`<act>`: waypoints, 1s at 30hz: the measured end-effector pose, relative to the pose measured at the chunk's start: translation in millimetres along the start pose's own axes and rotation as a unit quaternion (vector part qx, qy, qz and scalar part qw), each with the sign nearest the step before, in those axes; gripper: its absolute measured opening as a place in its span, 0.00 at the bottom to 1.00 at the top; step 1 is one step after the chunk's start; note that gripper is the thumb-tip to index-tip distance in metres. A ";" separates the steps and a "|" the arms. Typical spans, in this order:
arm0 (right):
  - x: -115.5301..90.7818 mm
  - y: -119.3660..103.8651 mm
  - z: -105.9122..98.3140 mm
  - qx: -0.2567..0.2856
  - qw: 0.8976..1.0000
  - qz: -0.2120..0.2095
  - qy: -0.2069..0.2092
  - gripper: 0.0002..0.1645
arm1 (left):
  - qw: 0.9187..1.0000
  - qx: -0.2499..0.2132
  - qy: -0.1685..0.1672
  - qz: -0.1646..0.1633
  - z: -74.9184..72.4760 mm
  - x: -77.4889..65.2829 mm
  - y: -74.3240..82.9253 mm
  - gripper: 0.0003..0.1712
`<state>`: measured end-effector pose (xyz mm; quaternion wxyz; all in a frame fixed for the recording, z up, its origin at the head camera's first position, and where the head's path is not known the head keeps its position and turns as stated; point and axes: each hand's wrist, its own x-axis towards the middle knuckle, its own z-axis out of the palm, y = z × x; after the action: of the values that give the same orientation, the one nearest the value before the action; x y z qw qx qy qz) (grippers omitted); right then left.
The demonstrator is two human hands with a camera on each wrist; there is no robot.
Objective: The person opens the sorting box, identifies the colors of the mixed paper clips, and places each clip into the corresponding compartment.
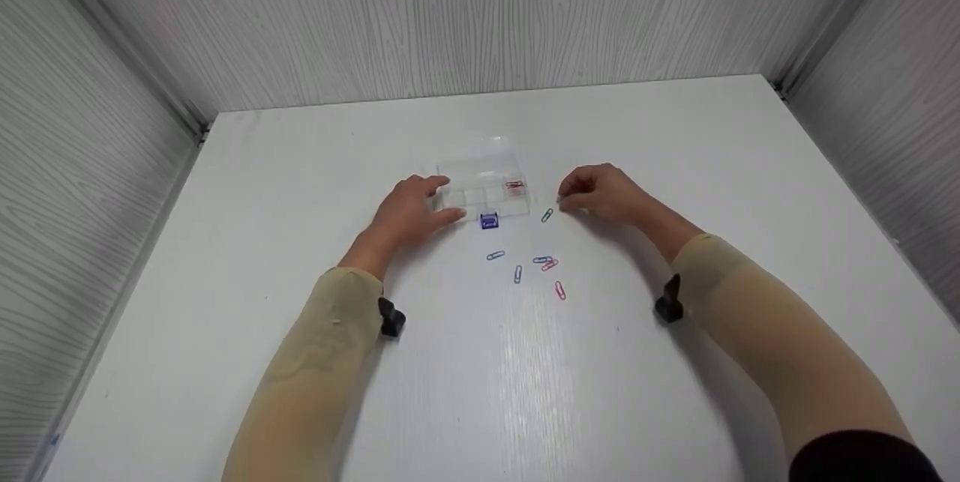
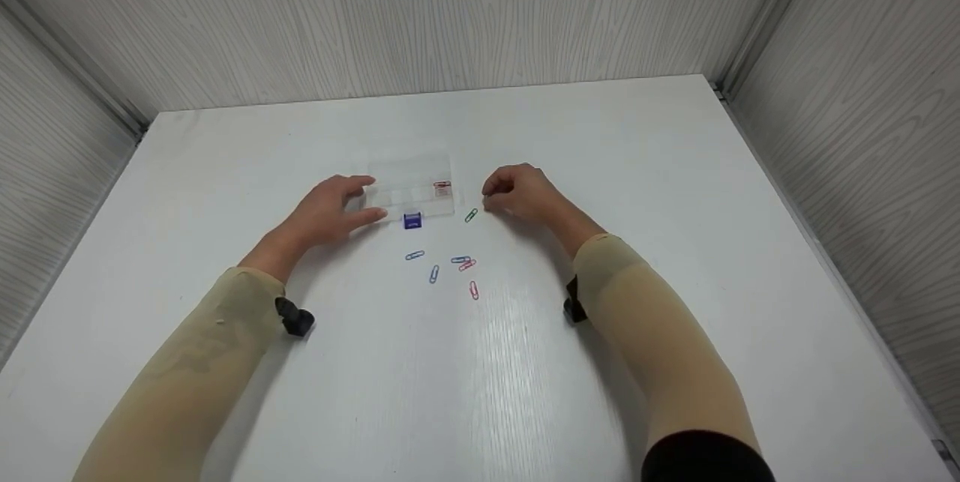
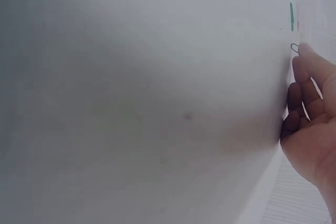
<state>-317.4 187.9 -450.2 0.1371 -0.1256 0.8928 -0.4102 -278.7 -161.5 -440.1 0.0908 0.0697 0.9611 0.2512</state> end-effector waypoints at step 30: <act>1.4 -49.6 16.8 0.085 0.993 -0.075 0.022 0.12 | 1.000 0.000 -0.002 0.017 -1.4 -0.7 -1.8 0.44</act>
<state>-307.3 144.4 -422.8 0.0960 -0.1713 0.8457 -0.4963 -278.6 -163.8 -439.6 0.0884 0.0865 0.9596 0.2527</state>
